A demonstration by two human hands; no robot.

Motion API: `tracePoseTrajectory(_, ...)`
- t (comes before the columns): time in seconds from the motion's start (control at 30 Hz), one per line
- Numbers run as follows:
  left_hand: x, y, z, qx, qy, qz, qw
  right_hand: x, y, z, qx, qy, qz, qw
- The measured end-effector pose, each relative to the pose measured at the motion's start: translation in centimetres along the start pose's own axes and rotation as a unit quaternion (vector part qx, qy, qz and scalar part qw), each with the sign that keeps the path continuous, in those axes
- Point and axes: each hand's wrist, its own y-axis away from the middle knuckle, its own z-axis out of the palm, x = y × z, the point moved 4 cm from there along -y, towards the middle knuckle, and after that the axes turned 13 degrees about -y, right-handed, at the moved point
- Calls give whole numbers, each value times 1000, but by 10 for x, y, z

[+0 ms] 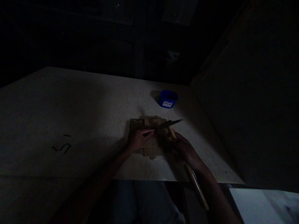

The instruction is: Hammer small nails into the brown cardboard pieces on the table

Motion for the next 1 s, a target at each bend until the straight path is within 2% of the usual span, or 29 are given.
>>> tracePoseTrajectory(0.1,-3,-1,3,1,10,-12,1000,-23,7,6,-34,114,-65,991)
tracePoseTrajectory(0.2,-8,-1,5,6,12,-34,999,-39,12,12,-55,133,-111,983)
tracePoseTrajectory(0.33,-8,1,3,9,28,-39,999,-40,18,5,-2,124,-74,990)
tracePoseTrajectory(0.5,-4,1,1,5,47,-24,999,-28,24,-15,72,170,34,982)
tracePoseTrajectory(0.6,-4,1,1,10,53,-22,998,-30,27,-16,91,161,44,982)
tracePoseTrajectory(0.8,-2,1,-1,13,59,-33,998,-48,24,6,56,137,31,989)
tracePoseTrajectory(1.0,-5,0,3,9,39,-33,999,-49,15,12,20,147,10,989)
